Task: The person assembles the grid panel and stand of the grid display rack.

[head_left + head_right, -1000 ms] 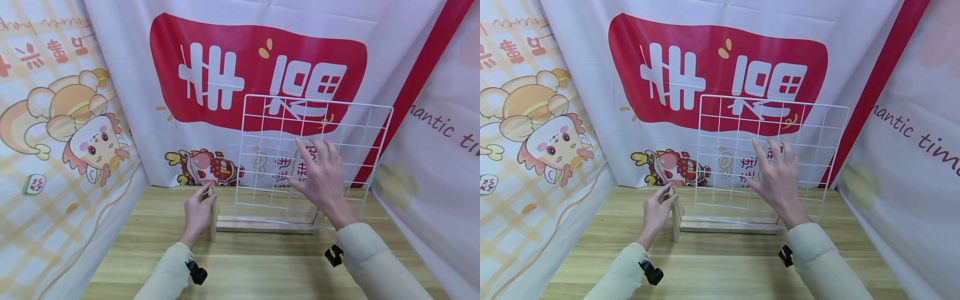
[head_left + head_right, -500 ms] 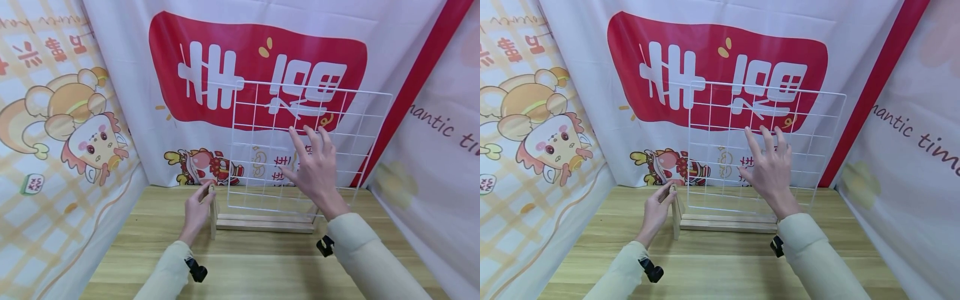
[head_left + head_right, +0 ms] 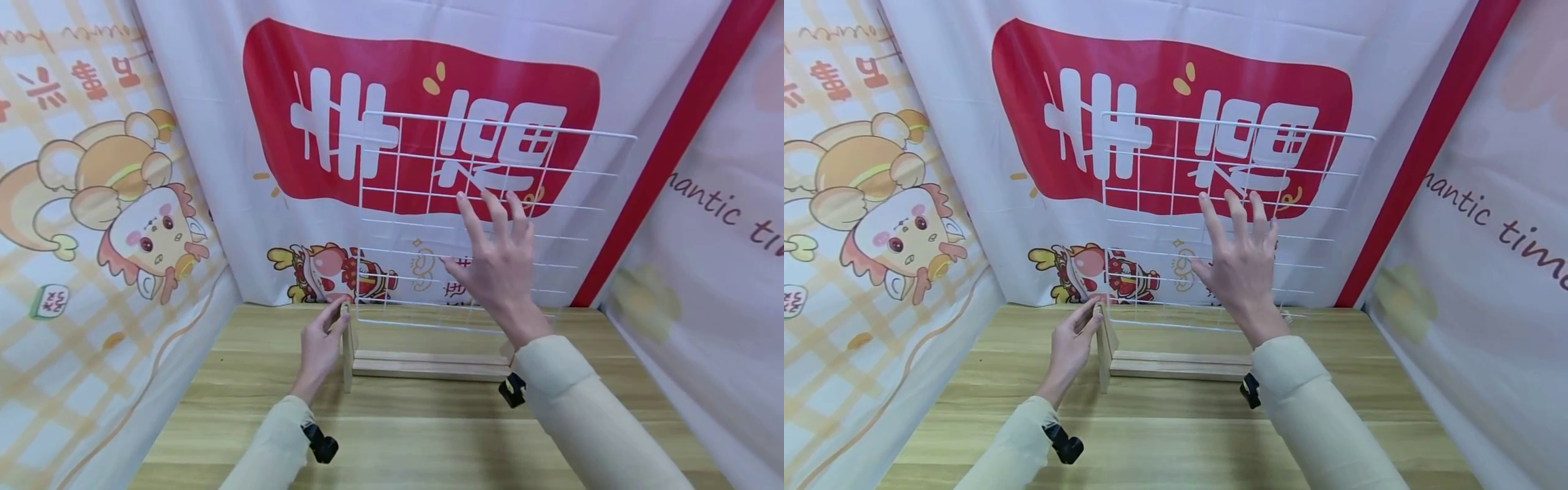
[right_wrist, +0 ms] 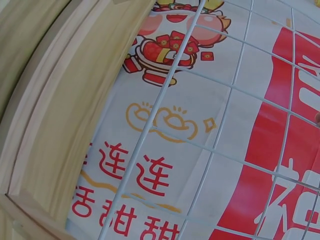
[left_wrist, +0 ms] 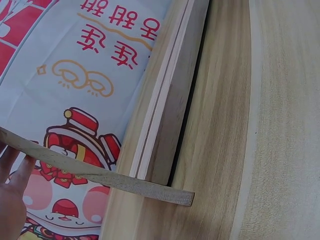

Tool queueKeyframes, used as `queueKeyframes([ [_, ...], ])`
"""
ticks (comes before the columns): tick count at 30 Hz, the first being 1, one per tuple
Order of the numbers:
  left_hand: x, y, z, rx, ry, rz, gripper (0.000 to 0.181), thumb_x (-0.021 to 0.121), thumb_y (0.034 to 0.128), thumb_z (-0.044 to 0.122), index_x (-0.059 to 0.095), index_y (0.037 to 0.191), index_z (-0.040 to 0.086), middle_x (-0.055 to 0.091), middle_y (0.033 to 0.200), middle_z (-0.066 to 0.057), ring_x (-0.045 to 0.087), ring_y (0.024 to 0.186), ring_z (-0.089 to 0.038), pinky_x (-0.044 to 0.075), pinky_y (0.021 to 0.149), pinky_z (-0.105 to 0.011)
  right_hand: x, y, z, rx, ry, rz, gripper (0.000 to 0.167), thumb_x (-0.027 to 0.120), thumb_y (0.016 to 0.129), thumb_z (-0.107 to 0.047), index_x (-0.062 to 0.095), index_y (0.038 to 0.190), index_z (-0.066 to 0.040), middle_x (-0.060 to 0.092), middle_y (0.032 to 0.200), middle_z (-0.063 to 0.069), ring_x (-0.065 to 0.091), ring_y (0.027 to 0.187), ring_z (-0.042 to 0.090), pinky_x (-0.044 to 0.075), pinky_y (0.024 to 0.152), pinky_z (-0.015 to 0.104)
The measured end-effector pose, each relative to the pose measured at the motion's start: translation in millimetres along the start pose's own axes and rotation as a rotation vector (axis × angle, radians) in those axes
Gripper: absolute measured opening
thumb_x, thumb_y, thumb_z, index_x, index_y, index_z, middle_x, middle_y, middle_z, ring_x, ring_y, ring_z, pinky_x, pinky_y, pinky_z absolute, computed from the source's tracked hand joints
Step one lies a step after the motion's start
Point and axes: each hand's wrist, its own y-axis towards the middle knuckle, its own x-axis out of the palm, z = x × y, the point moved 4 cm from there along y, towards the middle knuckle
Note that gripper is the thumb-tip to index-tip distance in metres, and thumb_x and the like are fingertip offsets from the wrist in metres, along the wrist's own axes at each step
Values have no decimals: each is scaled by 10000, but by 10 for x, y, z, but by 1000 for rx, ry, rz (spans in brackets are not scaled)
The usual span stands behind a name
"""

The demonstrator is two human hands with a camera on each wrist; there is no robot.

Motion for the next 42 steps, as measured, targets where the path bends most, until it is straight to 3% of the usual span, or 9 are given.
queueKeyframes([
  [12,8,-10,-6,-4,-3,1,415,678,1046,151,657,1457,207,648,1480,-157,654,1363,-322,572,1107,-424,85,66,-94,8,-4,56,979,832,853,-468,332,1672,-276,381,1671,159,273,1589,405,306,1252,758],
  [23,9,-22,-17,-12,-4,1,446,684,1042,181,624,1484,155,629,1497,-179,633,1385,-345,563,1121,-438,22,196,-241,2,21,114,931,834,858,-431,378,1652,-261,401,1655,154,286,1586,386,293,1255,760],
  [30,16,-36,-7,0,14,14,438,675,1051,181,622,1483,124,625,1493,-185,633,1384,-341,561,1118,-438,63,152,-255,11,30,141,916,845,851,-424,404,1638,-264,417,1650,155,302,1578,391,297,1251,762],
  [42,9,-35,-19,-31,8,15,430,668,1057,193,626,1484,177,622,1515,-152,621,1403,-321,545,1148,-463,128,128,-243,8,19,174,907,860,835,-418,436,1619,-250,443,1632,150,320,1571,377,305,1252,753],
])
